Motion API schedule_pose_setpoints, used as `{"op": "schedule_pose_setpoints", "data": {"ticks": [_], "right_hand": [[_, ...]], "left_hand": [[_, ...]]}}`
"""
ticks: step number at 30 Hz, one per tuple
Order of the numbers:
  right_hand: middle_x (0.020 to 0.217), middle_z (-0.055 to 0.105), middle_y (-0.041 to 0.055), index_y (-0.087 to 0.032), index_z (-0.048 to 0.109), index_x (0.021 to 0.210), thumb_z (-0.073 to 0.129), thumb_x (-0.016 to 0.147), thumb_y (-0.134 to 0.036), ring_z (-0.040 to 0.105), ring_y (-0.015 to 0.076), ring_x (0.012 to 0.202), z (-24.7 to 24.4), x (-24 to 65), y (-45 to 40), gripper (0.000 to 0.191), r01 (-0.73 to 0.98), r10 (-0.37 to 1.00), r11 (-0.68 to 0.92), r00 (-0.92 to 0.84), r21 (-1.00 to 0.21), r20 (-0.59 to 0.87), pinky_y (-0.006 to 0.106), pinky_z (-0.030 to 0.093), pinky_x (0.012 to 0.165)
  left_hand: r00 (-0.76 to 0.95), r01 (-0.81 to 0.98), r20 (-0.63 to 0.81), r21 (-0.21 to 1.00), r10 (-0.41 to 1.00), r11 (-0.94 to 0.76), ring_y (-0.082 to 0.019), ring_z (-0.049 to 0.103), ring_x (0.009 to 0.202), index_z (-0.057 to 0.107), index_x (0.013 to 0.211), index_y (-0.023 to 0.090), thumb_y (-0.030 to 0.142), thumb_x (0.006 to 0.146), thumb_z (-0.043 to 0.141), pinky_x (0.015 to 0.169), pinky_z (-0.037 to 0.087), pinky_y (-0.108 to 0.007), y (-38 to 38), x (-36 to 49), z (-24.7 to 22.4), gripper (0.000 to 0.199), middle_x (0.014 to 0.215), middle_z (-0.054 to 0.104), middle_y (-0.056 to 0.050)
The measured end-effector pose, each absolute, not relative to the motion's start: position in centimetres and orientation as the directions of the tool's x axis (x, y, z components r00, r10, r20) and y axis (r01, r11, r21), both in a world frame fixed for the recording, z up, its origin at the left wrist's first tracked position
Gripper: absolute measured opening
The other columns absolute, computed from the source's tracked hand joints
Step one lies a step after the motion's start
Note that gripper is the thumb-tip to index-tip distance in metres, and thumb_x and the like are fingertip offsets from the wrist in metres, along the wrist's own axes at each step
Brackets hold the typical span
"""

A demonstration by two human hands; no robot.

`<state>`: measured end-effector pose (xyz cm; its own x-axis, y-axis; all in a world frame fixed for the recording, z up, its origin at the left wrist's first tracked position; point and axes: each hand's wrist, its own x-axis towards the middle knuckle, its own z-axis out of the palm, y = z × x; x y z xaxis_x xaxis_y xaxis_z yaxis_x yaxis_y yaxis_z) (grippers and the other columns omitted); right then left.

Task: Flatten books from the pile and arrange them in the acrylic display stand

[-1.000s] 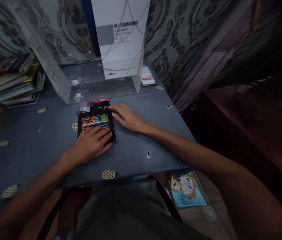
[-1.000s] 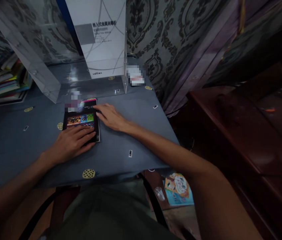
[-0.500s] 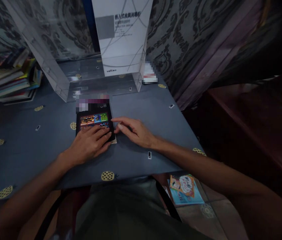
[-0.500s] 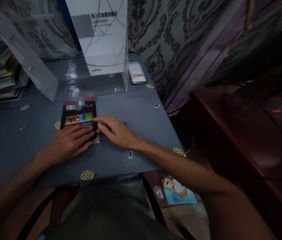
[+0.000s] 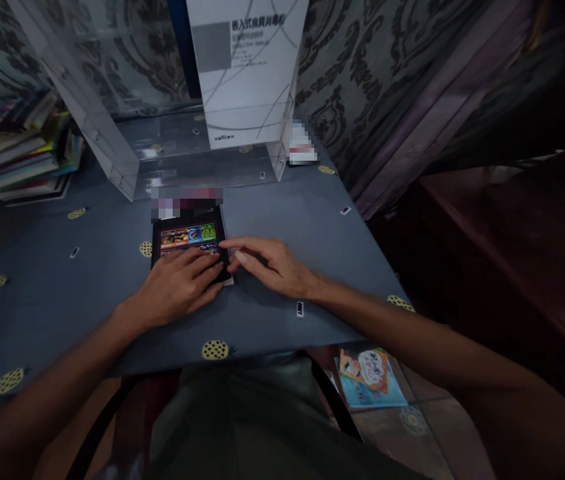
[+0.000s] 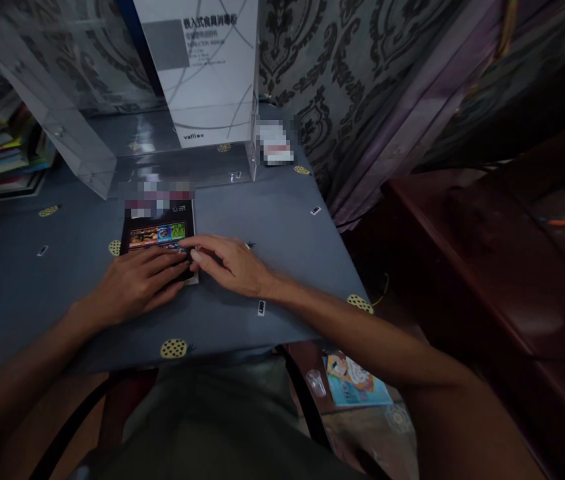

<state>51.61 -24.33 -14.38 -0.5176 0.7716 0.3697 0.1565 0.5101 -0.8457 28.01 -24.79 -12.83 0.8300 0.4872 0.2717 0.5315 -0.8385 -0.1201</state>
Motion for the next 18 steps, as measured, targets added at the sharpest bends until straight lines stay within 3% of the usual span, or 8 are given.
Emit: {"op": "schedule_pose_setpoints", "data": {"ticks": [7,18], "right_hand": [[0.088,0.071,0.0032,-0.017,0.064,0.124,0.042,0.104,-0.025,0.067,0.0143,0.085,-14.59,51.57,-24.32,0.031,0.145,0.71,0.59,-0.561,-0.794,0.425,0.03,0.052,0.085],[0.085,0.069,0.0073,-0.012,0.07,0.104,0.042,0.103,-0.026,0.06,0.0167,0.079,-15.2,51.47,-24.17,0.031,0.216,0.541,0.802,-0.656,-0.557,0.526,0.032,0.052,0.075]], "left_hand": [[0.839,0.514,0.274,-0.121,0.469,-0.849,-0.025,0.067,0.099,0.073,0.111,0.017,0.035,0.1,0.049,0.083,0.056,-0.039,-24.82,28.07,-12.63,0.031,0.11,0.074,-0.011],[0.831,0.509,0.33,-0.127,0.448,-0.851,-0.025,0.066,0.1,0.072,0.109,0.017,0.029,0.099,0.052,0.081,0.054,-0.037,-24.88,28.02,-12.92,0.026,0.113,0.074,-0.01]]}}
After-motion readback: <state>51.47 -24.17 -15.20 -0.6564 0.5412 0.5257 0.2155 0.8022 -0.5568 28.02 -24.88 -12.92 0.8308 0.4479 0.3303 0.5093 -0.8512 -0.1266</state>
